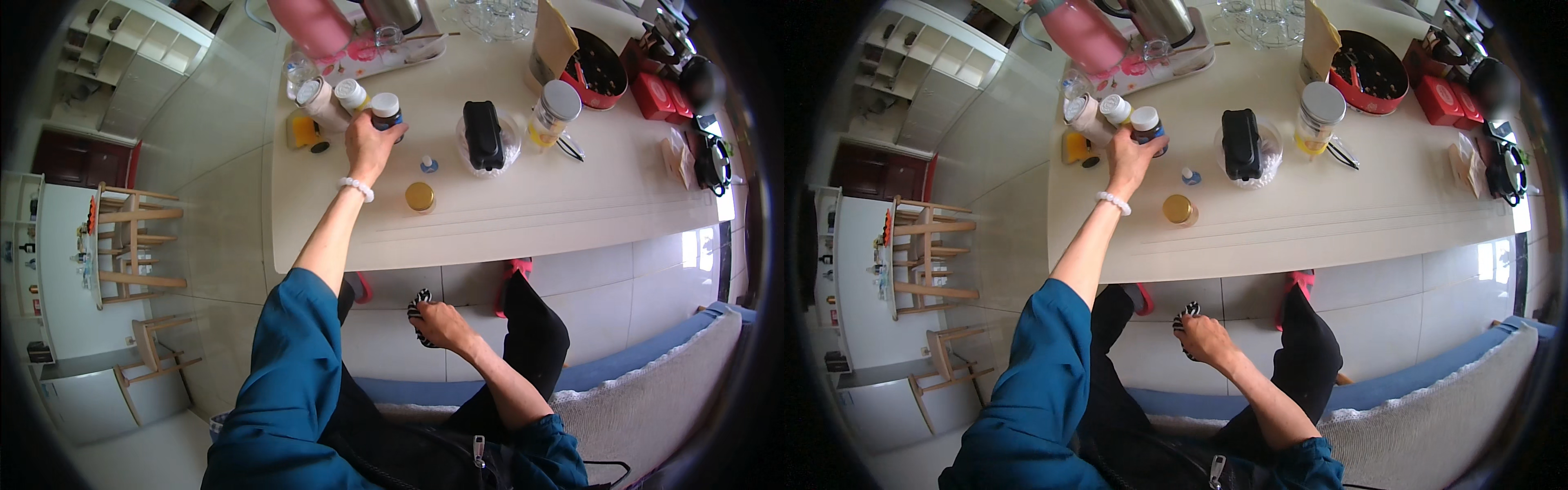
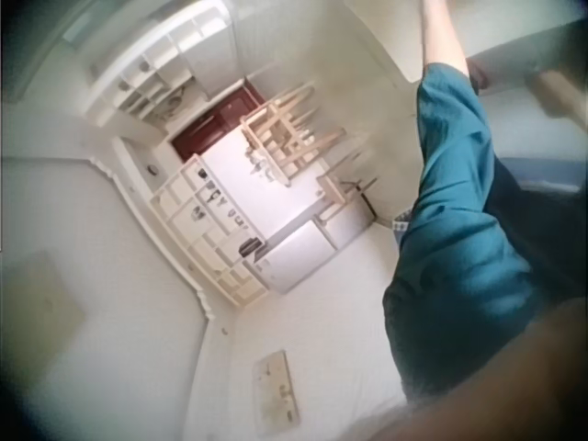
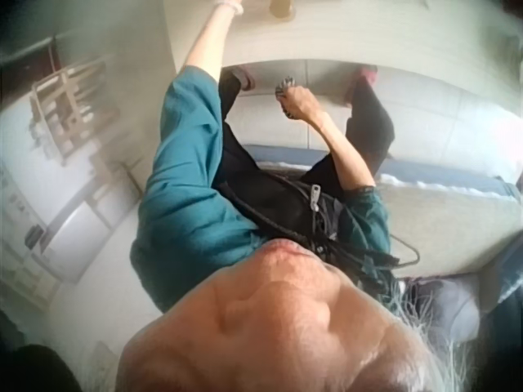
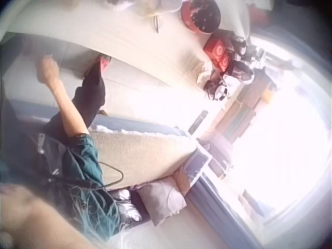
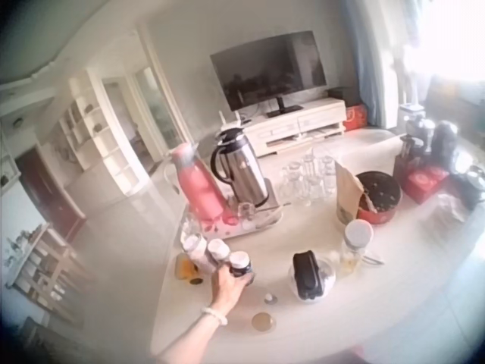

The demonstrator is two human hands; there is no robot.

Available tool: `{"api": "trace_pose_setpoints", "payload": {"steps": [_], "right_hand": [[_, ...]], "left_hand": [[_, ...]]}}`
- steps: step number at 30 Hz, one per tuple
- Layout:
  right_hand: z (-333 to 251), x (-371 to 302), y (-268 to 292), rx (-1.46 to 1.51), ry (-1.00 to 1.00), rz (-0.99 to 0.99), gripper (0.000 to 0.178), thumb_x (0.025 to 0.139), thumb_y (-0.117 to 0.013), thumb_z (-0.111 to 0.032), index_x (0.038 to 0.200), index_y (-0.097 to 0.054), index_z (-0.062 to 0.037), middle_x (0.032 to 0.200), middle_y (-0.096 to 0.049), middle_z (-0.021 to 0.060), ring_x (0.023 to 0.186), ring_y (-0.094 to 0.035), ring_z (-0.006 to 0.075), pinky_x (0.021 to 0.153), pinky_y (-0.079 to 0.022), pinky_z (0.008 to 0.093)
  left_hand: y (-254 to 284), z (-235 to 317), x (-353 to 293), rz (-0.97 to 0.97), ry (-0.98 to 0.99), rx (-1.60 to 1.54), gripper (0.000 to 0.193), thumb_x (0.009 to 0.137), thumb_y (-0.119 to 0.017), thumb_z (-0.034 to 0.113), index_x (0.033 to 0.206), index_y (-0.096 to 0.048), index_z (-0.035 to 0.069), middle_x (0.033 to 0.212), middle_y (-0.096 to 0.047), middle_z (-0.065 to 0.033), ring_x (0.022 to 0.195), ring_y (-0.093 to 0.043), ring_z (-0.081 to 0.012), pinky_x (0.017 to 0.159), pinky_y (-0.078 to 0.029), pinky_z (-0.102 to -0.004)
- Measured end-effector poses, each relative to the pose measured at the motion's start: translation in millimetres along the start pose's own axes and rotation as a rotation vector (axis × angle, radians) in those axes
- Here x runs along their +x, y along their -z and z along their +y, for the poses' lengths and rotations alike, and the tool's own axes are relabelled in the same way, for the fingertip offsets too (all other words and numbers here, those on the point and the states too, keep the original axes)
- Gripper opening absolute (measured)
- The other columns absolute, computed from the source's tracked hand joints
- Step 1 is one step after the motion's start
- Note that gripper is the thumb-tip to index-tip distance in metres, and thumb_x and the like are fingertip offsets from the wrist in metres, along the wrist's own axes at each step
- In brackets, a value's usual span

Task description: The person sits on the floor in front of a low table and wipes the surface with a striped cloth. They move various items including jars, a red container, and a bowl to clean underneath them, then place them back on the table.

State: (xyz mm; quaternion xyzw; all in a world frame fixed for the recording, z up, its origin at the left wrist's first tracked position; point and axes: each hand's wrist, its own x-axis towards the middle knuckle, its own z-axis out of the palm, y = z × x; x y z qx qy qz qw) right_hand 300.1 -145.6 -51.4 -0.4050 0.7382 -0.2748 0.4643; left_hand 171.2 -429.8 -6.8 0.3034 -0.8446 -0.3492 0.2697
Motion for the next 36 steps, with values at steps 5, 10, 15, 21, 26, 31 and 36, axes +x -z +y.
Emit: {"api": "trace_pose_setpoints", "payload": {"steps": [5,10,15,21,26,31,36], "right_hand": [[1.2,-1.2,-1.5,-0.014,0.016,0.021,0.028,0.090,-0.058,-0.026,0.092,-0.059,0.0016,0.082,-0.066,0.0230,0.082,-0.064,0.0409,0.072,-0.052,0.0492],[1.5,-2.0,-1.2,-0.032,0.048,0.048,0.028,0.090,-0.058,-0.026,0.092,-0.059,0.0020,0.083,-0.066,0.0220,0.082,-0.065,0.0397,0.073,-0.052,0.0486],[-3.2,-3.5,2.7,-0.015,0.031,0.032,0.026,0.089,-0.059,-0.025,0.092,-0.060,0.0011,0.085,-0.066,0.0221,0.082,-0.064,0.0402,0.073,-0.052,0.0484],[-9.0,-4.8,7.5,0.008,0.012,0.019,0.026,0.089,-0.060,-0.023,0.090,-0.060,0.0023,0.086,-0.066,0.0225,0.082,-0.064,0.0407,0.072,-0.052,0.0480],[-8.7,-2.8,8.0,0.018,0.012,0.007,0.026,0.089,-0.060,-0.023,0.091,-0.060,0.0034,0.086,-0.066,0.0228,0.082,-0.064,0.0409,0.072,-0.051,0.0482],[-6.9,-1.9,2.2,0.007,0.001,-0.003,0.027,0.089,-0.060,-0.023,0.091,-0.060,0.0034,0.087,-0.066,0.0231,0.082,-0.064,0.0415,0.072,-0.051,0.0488],[-7.2,-0.7,2.4,0.006,-0.024,-0.022,0.027,0.089,-0.060,-0.024,0.091,-0.059,0.0030,0.087,-0.066,0.0230,0.083,-0.064,0.0418,0.072,-0.051,0.0491]], "left_hand": [[-19.5,1.4,5.9,0.006,0.100,0.070,0.039,0.063,-0.082,0.022,0.085,-0.065,-0.005,0.086,-0.067,-0.0222,0.086,-0.065,-0.0354,0.077,-0.050,-0.0419],[-37.2,-1.3,4.9,0.178,0.044,0.102,0.037,0.065,-0.082,0.021,0.082,-0.064,-0.006,0.084,-0.066,-0.0234,0.081,-0.064,-0.0390,0.075,-0.049,-0.0436],[-34.5,-9.6,5.0,0.145,0.187,0.035,0.031,0.072,-0.077,0.020,0.087,-0.064,-0.004,0.087,-0.066,-0.0224,0.071,-0.064,-0.0328,0.070,-0.050,-0.0389],[-23.8,-8.3,-4.4,-0.264,0.128,-0.336,0.033,0.079,-0.072,0.017,0.108,-0.068,0.002,0.084,-0.068,-0.0100,0.070,-0.063,-0.0137,0.064,-0.049,-0.0280],[-22.1,-23.9,11.1,-0.226,-0.066,0.187,0.034,0.078,-0.069,0.019,0.111,-0.068,0.011,0.084,-0.066,-0.0070,0.074,-0.063,-0.0234,0.067,-0.050,-0.0355],[-17.2,-44.7,26.2,-0.157,-0.129,0.189,0.034,0.077,-0.069,0.016,0.111,-0.068,0.008,0.078,-0.063,-0.0084,0.073,-0.061,-0.0242,0.068,-0.049,-0.0363],[-15.9,-44.7,26.2,-0.134,-0.169,0.229,0.032,0.077,-0.069,0.015,0.108,-0.068,0.009,0.082,-0.063,-0.0101,0.077,-0.062,-0.0289,0.068,-0.049,-0.0402]]}}
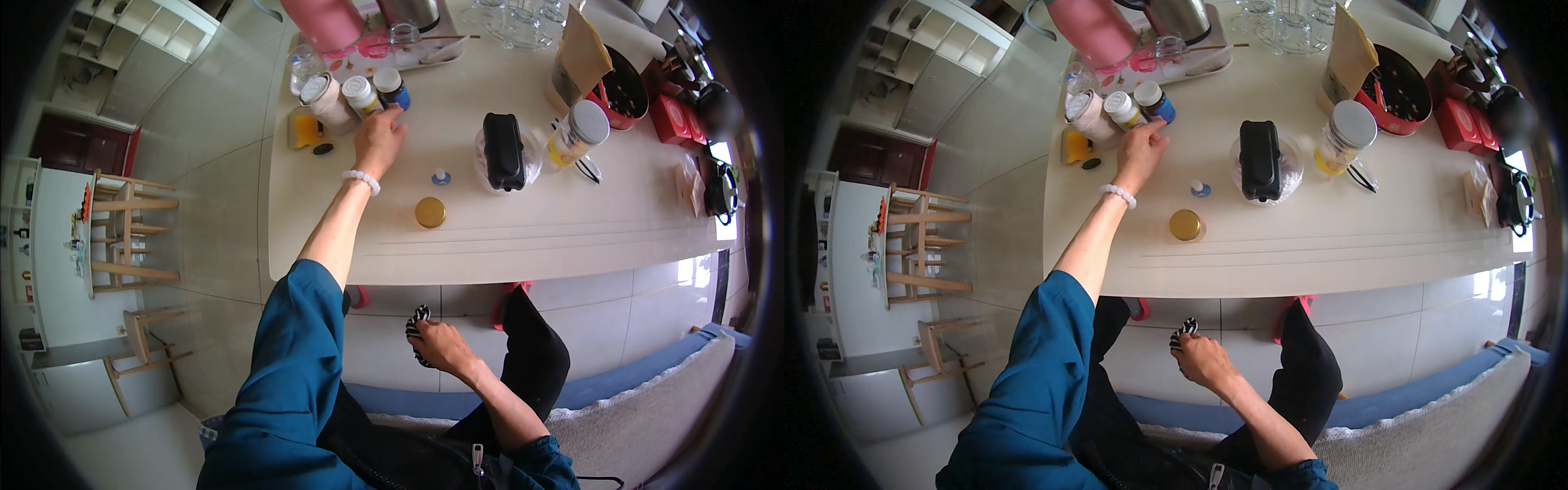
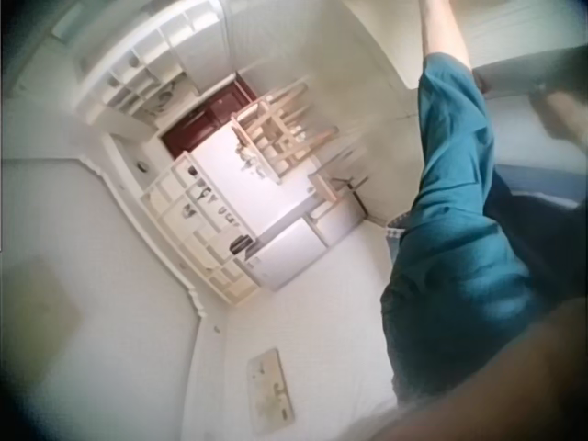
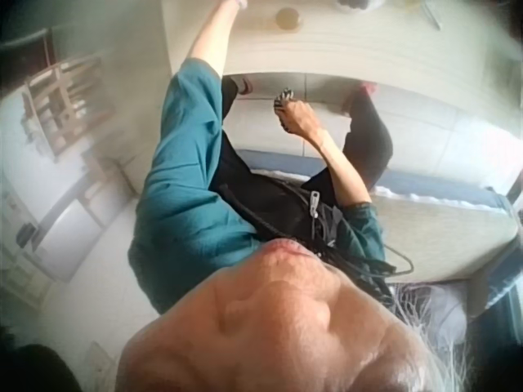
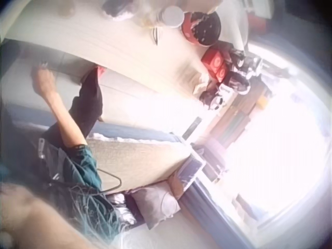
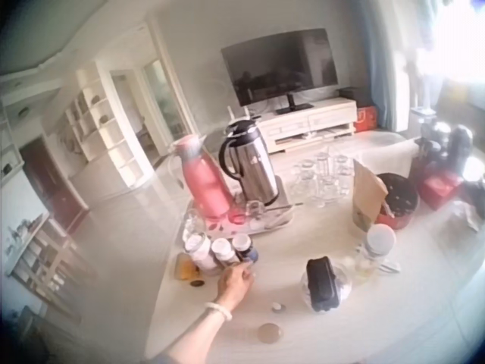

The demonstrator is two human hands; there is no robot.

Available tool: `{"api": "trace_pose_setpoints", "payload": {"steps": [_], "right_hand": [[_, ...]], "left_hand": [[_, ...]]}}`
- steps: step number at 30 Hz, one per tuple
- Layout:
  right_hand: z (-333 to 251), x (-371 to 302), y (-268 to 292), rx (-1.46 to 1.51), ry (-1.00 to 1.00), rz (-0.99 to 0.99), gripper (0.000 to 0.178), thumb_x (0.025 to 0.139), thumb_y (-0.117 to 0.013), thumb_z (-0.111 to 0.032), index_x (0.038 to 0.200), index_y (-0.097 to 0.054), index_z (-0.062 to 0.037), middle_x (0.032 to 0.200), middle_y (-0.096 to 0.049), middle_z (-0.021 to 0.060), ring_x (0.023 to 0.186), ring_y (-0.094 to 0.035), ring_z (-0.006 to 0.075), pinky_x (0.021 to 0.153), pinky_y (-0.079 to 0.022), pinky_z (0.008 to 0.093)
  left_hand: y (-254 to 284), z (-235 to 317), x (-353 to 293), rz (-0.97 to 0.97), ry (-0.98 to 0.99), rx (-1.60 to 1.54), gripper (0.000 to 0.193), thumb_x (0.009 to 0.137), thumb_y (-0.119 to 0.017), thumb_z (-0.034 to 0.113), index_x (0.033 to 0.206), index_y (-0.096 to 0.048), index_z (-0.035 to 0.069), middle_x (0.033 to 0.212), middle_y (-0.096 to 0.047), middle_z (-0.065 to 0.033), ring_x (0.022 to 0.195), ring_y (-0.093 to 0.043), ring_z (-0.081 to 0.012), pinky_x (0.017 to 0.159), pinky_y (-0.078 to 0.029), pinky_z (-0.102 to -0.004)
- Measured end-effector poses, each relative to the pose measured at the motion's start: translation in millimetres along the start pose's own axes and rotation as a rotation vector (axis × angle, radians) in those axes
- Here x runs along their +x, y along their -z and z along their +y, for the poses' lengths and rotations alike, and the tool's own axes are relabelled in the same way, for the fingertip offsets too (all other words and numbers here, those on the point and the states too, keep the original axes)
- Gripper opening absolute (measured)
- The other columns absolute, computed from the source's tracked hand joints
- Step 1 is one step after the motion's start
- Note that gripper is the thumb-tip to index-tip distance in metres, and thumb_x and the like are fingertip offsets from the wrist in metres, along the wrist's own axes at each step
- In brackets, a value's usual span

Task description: The person sits on the floor in front of a low table and wipes the surface with a striped cloth. They move various items including jars, a red container, and a bowl to clean underneath them, then place them back on the table.

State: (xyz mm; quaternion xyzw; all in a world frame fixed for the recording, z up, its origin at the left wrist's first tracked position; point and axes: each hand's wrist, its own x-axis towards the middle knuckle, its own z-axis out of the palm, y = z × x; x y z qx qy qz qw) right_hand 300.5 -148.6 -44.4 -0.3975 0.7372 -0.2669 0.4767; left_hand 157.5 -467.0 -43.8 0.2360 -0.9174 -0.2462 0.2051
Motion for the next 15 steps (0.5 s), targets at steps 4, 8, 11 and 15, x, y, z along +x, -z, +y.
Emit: {"api": "trace_pose_setpoints", "payload": {"steps": [4,8,11,15], "right_hand": [[-0.8,-0.1,1.6,-0.003,0.000,-0.012,0.026,0.089,-0.060,-0.024,0.092,-0.059,0.0024,0.088,-0.066,0.0223,0.083,-0.063,0.0419,0.072,-0.051,0.0492],[-4.0,-1.2,2.8,-0.004,-0.012,-0.010,0.026,0.089,-0.060,-0.024,0.092,-0.060,0.0019,0.091,-0.066,0.0218,0.084,-0.063,0.0419,0.073,-0.051,0.0490],[-4.1,-0.8,1.5,0.010,-0.032,-0.024,0.026,0.090,-0.059,-0.025,0.094,-0.060,0.0011,0.093,-0.066,0.0215,0.086,-0.063,0.0417,0.074,-0.051,0.0487],[-3.3,0.1,2.8,0.001,-0.040,-0.035,0.027,0.090,-0.059,-0.026,0.095,-0.060,0.0002,0.094,-0.066,0.0209,0.088,-0.063,0.0414,0.075,-0.051,0.0486]], "left_hand": [[9.9,-4.8,-14.5,0.052,-0.067,0.058,0.034,0.077,-0.069,0.013,0.111,-0.067,0.007,0.081,-0.063,-0.0101,0.073,-0.061,-0.0263,0.066,-0.049,-0.0372],[27.5,-17.1,-22.2,0.079,-0.100,0.184,0.035,0.077,-0.069,0.012,0.112,-0.067,0.007,0.084,-0.064,-0.0099,0.073,-0.062,-0.0259,0.067,-0.050,-0.0371],[31.8,-21.5,-17.3,0.116,-0.262,0.264,0.035,0.076,-0.070,0.015,0.110,-0.067,0.009,0.090,-0.066,-0.0103,0.079,-0.064,-0.0274,0.070,-0.051,-0.0384],[31.7,-22.6,-6.7,0.039,-0.195,0.289,0.037,0.074,-0.071,0.019,0.109,-0.068,0.009,0.094,-0.067,-0.0108,0.083,-0.065,-0.0284,0.073,-0.051,-0.0386]]}}
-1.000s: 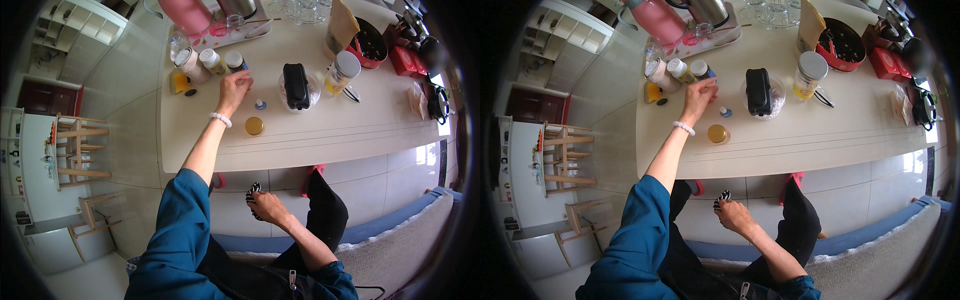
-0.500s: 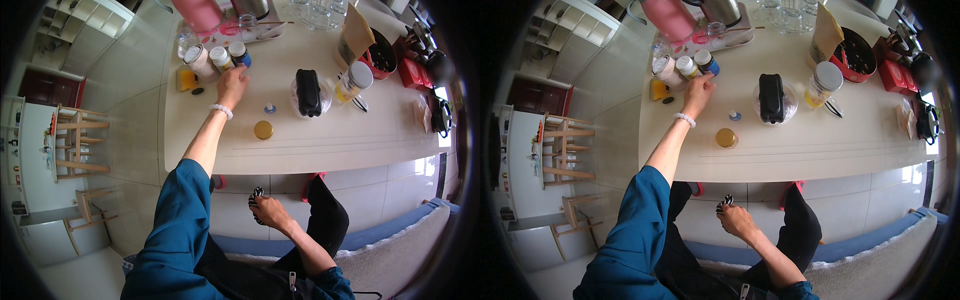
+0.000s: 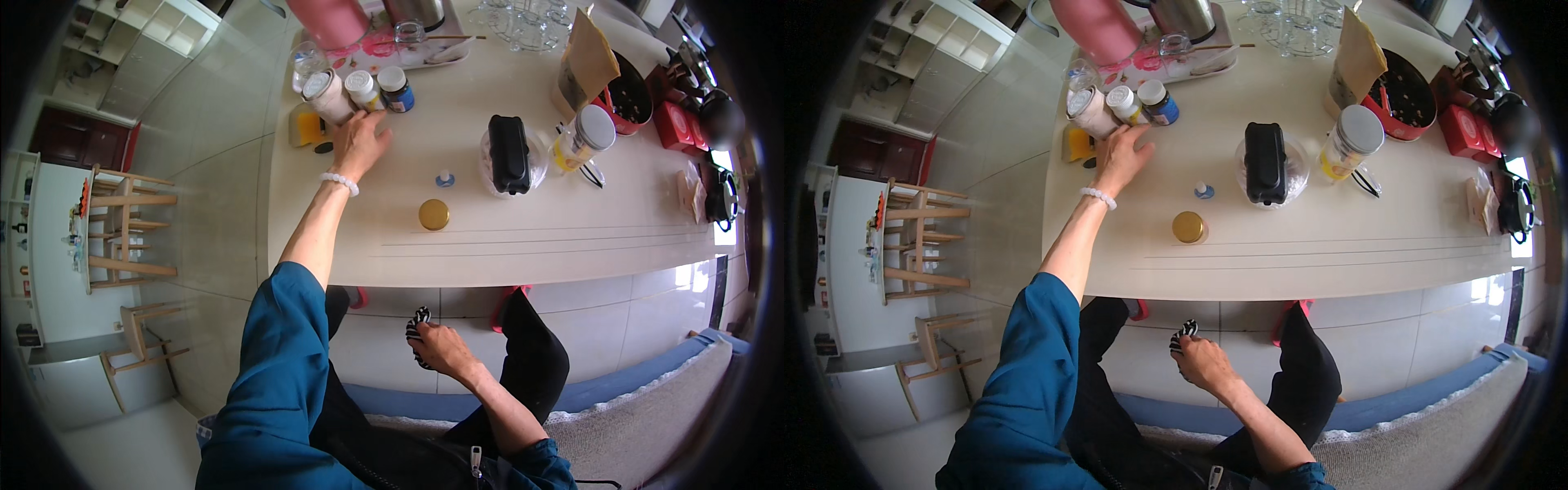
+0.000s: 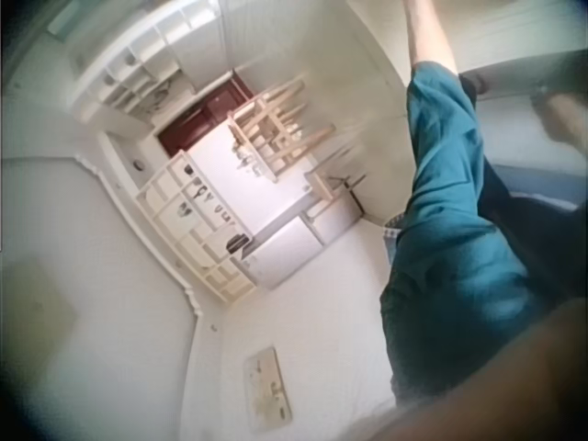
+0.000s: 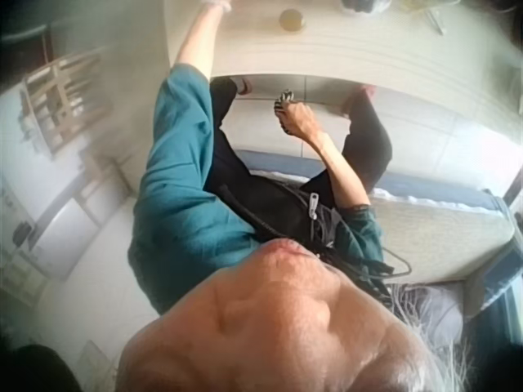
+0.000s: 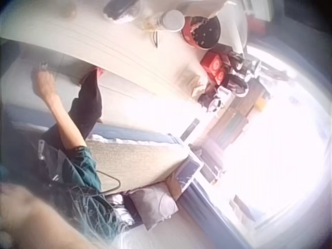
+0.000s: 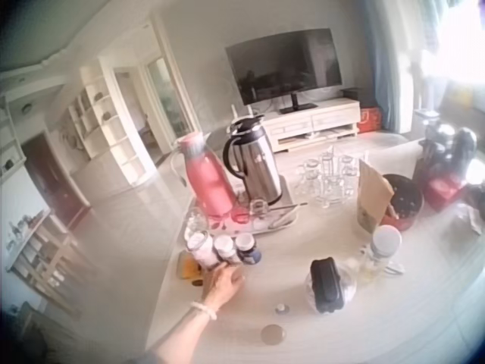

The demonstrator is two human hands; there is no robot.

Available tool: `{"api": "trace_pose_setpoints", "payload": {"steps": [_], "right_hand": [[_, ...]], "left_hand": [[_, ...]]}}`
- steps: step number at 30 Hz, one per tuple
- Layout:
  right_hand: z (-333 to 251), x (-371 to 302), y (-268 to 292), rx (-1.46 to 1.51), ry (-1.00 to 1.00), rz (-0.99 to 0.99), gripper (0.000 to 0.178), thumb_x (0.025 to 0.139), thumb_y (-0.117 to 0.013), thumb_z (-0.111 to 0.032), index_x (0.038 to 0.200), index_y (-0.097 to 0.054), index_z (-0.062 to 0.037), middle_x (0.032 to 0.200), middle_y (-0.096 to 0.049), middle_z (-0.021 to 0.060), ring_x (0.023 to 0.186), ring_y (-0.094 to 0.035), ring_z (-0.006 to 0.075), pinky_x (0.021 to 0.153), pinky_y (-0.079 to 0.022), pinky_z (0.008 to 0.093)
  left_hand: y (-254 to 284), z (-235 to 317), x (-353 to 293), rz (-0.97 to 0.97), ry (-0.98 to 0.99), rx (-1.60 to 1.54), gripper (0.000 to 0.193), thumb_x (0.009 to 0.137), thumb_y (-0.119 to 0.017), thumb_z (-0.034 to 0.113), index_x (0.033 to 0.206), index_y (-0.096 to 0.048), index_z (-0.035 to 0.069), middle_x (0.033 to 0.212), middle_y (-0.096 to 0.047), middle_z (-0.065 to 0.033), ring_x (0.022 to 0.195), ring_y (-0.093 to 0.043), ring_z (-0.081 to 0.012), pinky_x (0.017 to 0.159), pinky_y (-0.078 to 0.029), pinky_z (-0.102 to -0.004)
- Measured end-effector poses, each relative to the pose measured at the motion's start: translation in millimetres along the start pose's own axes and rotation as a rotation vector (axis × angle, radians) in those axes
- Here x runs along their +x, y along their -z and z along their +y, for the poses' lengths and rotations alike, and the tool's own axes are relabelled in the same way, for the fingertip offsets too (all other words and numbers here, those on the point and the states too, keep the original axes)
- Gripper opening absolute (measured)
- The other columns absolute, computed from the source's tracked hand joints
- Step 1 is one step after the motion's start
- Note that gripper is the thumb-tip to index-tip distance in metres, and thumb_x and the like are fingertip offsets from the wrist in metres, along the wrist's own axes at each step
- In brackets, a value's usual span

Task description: The person sits on the floor in front of a low table and wipes the surface with a striped cloth. They move various items including jars, a red container, and a bowl to clean underneath them, then place them back on the table.

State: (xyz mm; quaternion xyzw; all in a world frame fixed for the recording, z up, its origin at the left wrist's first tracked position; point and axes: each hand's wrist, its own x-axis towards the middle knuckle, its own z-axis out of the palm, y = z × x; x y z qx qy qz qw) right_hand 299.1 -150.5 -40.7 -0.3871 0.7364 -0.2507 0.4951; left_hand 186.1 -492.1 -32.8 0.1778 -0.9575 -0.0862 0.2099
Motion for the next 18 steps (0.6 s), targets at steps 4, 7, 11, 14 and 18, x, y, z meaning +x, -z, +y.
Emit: {"api": "trace_pose_setpoints", "payload": {"steps": [4,7,11,14,18], "right_hand": [[2.7,-0.4,-1.0,0.005,0.020,0.019,0.028,0.090,-0.058,-0.027,0.093,-0.057,0.0015,0.090,-0.065,0.0216,0.083,-0.063,0.0409,0.074,-0.050,0.0482],[1.7,-0.7,-0.1,0.003,0.010,0.015,0.027,0.090,-0.058,-0.025,0.094,-0.058,0.0011,0.091,-0.065,0.0211,0.084,-0.063,0.0411,0.074,-0.051,0.0488],[2.3,-0.5,0.0,-0.003,0.017,0.018,0.025,0.090,-0.058,-0.024,0.093,-0.058,0.0008,0.092,-0.066,0.0209,0.084,-0.064,0.0410,0.075,-0.051,0.0491],[2.1,-0.6,-1.9,-0.004,0.018,0.018,0.025,0.090,-0.059,-0.024,0.093,-0.059,0.0006,0.091,-0.066,0.0210,0.085,-0.064,0.0407,0.074,-0.051,0.0488],[1.5,-0.1,-0.6,-0.018,0.028,0.017,0.025,0.090,-0.059,-0.024,0.092,-0.059,0.0008,0.091,-0.066,0.0214,0.085,-0.064,0.0404,0.075,-0.051,0.0484]], "left_hand": [[-3.2,-10.4,10.5,-0.024,0.018,-0.009,0.037,0.075,-0.070,0.024,0.109,-0.068,0.010,0.097,-0.067,-0.0098,0.086,-0.064,-0.0280,0.076,-0.050,-0.0404],[-4.5,-16.9,17.6,-0.081,0.067,-0.022,0.037,0.074,-0.069,0.028,0.108,-0.069,0.012,0.100,-0.068,-0.0094,0.093,-0.064,-0.0285,0.078,-0.050,-0.0431],[-3.4,-22.4,24.9,-0.081,0.079,-0.007,0.037,0.074,-0.069,0.027,0.108,-0.069,0.011,0.098,-0.067,-0.0109,0.091,-0.064,-0.0297,0.078,-0.051,-0.0428],[-3.4,-26.3,27.9,-0.050,0.055,-0.015,0.037,0.074,-0.070,0.024,0.107,-0.068,0.008,0.094,-0.066,-0.0118,0.086,-0.064,-0.0297,0.076,-0.051,-0.0417],[-3.1,-22.6,23.1,-0.026,0.051,-0.072,0.033,0.075,-0.071,0.019,0.105,-0.068,0.004,0.086,-0.064,-0.0125,0.077,-0.063,-0.0275,0.070,-0.050,-0.0382]]}}
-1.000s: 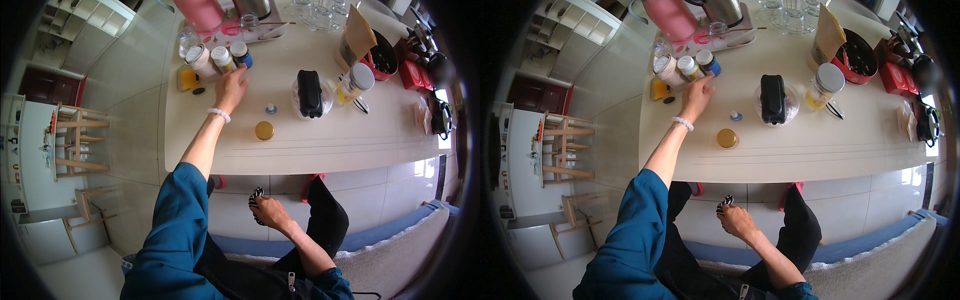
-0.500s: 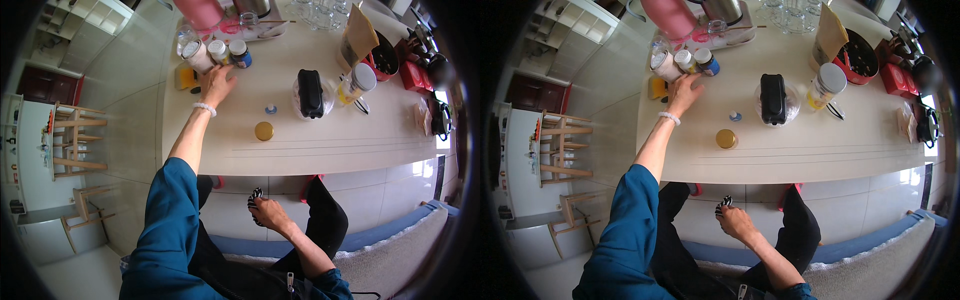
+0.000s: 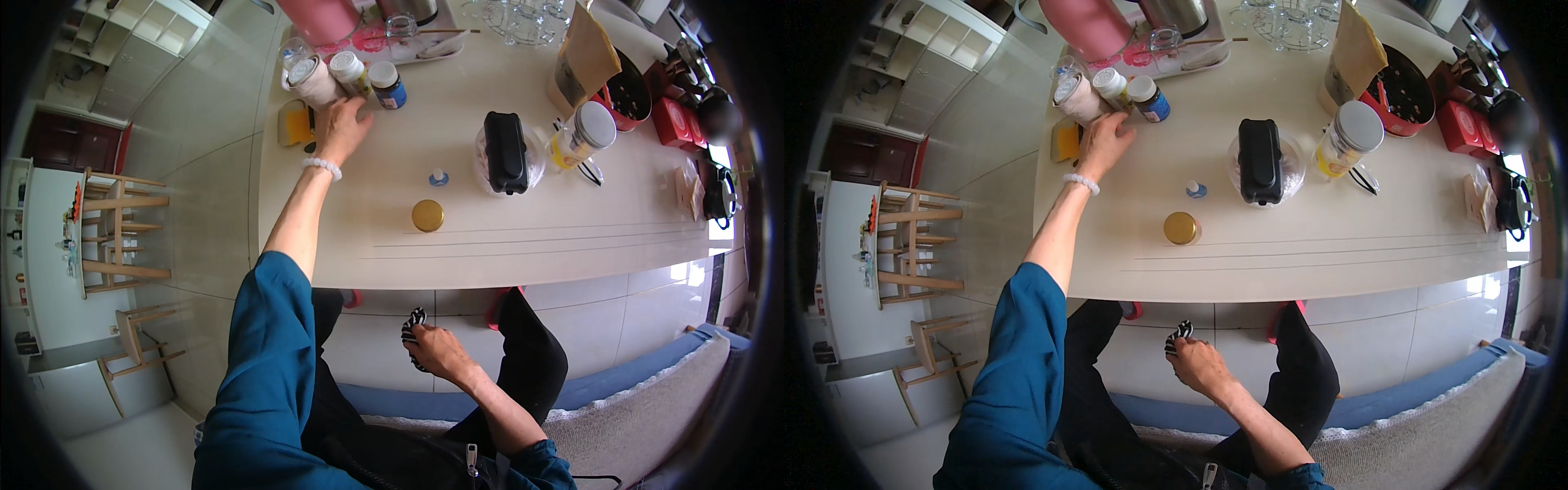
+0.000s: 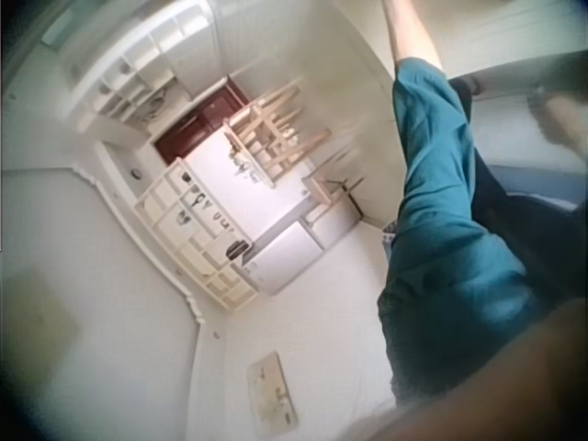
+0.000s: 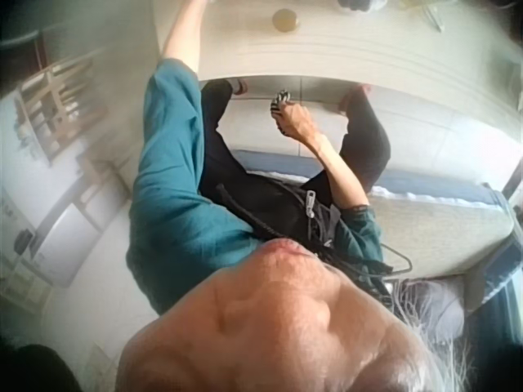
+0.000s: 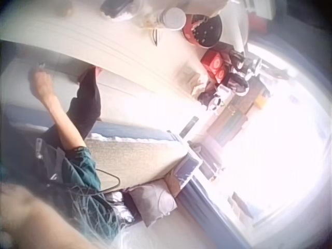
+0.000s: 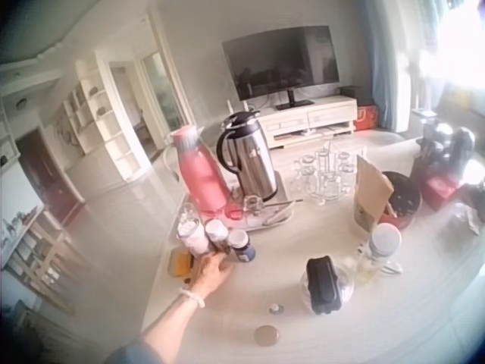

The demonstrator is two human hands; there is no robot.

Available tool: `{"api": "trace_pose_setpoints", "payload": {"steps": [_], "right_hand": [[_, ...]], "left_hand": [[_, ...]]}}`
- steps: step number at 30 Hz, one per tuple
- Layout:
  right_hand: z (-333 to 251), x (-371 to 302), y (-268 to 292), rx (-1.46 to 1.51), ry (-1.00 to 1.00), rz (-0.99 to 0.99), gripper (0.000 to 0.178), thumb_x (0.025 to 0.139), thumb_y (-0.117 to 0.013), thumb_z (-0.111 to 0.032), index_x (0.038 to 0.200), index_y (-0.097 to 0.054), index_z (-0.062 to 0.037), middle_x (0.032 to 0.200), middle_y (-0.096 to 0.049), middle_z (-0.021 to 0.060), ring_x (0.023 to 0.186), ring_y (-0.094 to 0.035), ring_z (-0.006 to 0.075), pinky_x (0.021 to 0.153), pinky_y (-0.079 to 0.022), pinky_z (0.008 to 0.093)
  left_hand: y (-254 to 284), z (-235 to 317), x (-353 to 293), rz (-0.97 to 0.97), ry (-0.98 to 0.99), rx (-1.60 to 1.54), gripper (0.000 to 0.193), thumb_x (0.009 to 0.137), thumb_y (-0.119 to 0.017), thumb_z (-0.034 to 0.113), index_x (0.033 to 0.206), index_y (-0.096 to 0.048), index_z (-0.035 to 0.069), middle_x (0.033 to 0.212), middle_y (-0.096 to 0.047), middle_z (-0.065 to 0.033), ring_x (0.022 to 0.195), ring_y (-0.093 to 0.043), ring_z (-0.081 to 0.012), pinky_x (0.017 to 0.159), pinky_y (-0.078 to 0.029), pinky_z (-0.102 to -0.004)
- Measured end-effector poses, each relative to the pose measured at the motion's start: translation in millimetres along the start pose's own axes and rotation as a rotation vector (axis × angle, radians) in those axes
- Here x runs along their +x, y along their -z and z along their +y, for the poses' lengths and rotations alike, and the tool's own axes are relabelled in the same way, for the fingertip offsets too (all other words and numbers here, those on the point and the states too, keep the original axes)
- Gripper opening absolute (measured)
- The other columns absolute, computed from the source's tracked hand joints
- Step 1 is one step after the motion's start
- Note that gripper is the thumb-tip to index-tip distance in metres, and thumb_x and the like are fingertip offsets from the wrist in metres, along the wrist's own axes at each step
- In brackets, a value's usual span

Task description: The person sits on the floor in front of a low table and wipes the surface with a striped cloth. They move various items including jars, a red container, and a bowl to clean underneath them, then place them back on the table.

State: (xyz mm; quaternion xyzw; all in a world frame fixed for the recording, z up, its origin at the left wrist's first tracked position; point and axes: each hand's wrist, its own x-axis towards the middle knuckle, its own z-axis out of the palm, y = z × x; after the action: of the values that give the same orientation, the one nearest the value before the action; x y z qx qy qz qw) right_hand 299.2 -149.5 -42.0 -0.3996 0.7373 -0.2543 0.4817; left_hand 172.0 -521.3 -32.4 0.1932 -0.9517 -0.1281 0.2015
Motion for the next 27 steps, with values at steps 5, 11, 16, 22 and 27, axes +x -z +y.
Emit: {"api": "trace_pose_setpoints", "payload": {"steps": [5,11,16,22,27], "right_hand": [[-1.1,-0.6,1.9,0.015,-0.001,-0.001,0.025,0.090,-0.059,-0.024,0.092,-0.059,0.0012,0.091,-0.066,0.0216,0.086,-0.064,0.0403,0.076,-0.051,0.0483],[-1.5,-1.2,2.8,0.025,-0.006,-0.003,0.025,0.089,-0.059,-0.023,0.093,-0.059,0.0016,0.092,-0.065,0.0219,0.087,-0.064,0.0400,0.076,-0.051,0.0481],[-3.2,-1.4,4.6,0.030,-0.015,-0.009,0.025,0.090,-0.059,-0.023,0.093,-0.059,0.0013,0.092,-0.065,0.0216,0.086,-0.064,0.0399,0.076,-0.051,0.0479],[1.4,-2.5,2.0,0.000,0.007,0.022,0.025,0.090,-0.059,-0.024,0.094,-0.059,0.0009,0.091,-0.065,0.0210,0.084,-0.064,0.0401,0.076,-0.051,0.0473],[3.4,-2.8,-2.1,0.006,0.024,0.039,0.025,0.089,-0.060,-0.023,0.093,-0.059,0.0011,0.089,-0.065,0.0214,0.082,-0.064,0.0407,0.074,-0.051,0.0479]], "left_hand": [[5.9,27.0,-14.5,-0.181,-0.036,-0.132,0.027,0.076,-0.067,0.017,0.100,-0.069,0.007,0.092,-0.066,-0.0130,0.084,-0.064,-0.0329,0.074,-0.051,-0.0398],[-5.1,42.6,-4.8,-0.201,-0.089,-0.188,0.040,0.076,-0.068,0.015,0.115,-0.065,0.006,0.080,-0.062,-0.0112,0.068,-0.060,-0.0241,0.068,-0.050,-0.0338],[-15.2,31.9,12.6,-0.204,-0.056,-0.174,0.047,0.075,-0.070,0.017,0.120,-0.062,0.005,0.082,-0.060,-0.0086,0.072,-0.059,-0.0230,0.071,-0.050,-0.0339],[-19.6,31.8,28.3,-0.248,0.006,-0.167,0.049,0.074,-0.069,0.020,0.119,-0.061,0.002,0.094,-0.063,-0.0147,0.086,-0.062,-0.0308,0.077,-0.050,-0.0381],[-23.6,25.4,27.6,-0.182,0.044,-0.208,0.051,0.074,-0.070,0.021,0.120,-0.060,0.001,0.097,-0.063,-0.0138,0.088,-0.062,-0.0290,0.079,-0.050,-0.0355]]}}
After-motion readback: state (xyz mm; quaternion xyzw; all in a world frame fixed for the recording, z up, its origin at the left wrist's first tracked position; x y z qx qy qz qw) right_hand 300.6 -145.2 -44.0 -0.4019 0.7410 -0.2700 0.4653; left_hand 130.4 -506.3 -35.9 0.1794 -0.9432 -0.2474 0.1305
